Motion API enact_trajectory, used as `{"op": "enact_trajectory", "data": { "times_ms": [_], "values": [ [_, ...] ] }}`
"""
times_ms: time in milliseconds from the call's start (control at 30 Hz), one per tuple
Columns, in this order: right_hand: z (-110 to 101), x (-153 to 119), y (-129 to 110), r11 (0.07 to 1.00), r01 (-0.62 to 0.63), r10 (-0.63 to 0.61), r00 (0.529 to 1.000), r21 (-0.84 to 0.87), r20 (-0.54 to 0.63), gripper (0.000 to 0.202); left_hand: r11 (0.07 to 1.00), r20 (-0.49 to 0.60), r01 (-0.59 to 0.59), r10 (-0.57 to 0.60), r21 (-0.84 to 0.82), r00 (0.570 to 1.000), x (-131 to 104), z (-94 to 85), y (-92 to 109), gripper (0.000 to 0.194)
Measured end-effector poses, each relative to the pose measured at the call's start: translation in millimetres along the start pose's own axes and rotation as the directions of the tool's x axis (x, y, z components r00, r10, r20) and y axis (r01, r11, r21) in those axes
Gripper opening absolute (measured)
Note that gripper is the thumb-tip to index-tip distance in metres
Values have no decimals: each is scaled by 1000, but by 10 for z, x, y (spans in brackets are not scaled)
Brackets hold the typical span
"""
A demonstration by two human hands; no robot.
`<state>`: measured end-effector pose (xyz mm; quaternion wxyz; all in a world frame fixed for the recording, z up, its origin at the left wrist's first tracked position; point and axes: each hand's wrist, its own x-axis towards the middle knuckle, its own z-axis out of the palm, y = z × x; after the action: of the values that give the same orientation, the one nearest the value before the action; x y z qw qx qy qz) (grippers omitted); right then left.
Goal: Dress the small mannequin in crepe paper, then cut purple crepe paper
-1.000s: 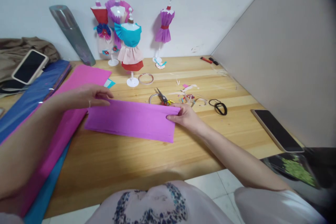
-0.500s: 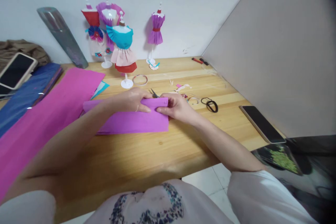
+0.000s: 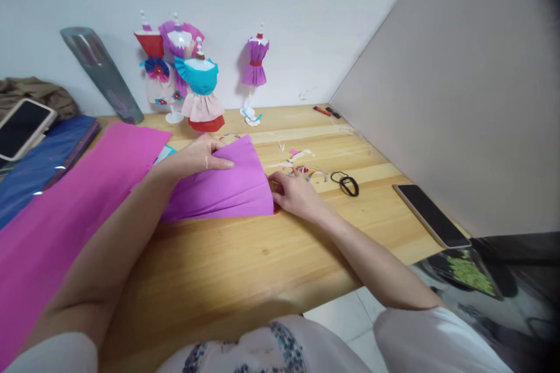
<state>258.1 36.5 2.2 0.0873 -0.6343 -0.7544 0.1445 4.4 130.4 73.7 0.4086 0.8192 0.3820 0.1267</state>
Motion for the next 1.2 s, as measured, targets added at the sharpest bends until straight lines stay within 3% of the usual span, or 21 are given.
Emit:
{"op": "enact_trajectory", "data": {
  "times_ms": [200,333,433,500,600,667,733,867,1133,1200],
  "values": [
    [62,47,4,999,33,-33,999,35,-3,37,999,-50,50,-51,-10,997,-32,-28,-12,32],
    [78,43,55,993,63,-53,994,101,-95,35,997,-93,42,-49,-70,994,-48,-20,-35,31],
    [31,17,109,963,94,-50,983,253,-178,33,989,-94,52,-66,-136,993,-54,-10,-52,31],
    [-13,-2,151,883,110,-15,978,456,-206,33,980,-84,71,-88,-188,993,-55,-4,-65,30],
    [-73,-28,197,626,105,28,987,773,-156,47,961,-74,84,-107,-264,991,-56,10,-84,30],
    [-101,-41,207,491,106,14,992,865,-129,56,947,-62,95,-119,-306,991,-55,21,-93,31],
    [-114,-46,204,446,134,-25,990,885,-137,63,937,-48,117,-140,-330,989,-54,31,-91,33],
    [-111,-43,195,429,186,-143,980,884,-136,73,935,-48,134,-159,-329,986,-58,42,-60,33],
    [-153,-118,101,484,250,-278,953,839,-124,53,914,-23,148,-169,-377,985,-51,70,-65,36],
    [-147,-139,63,541,256,-303,948,801,-99,49,907,-30,132,-157,-401,987,-52,87,-67,37]
  ]
}}
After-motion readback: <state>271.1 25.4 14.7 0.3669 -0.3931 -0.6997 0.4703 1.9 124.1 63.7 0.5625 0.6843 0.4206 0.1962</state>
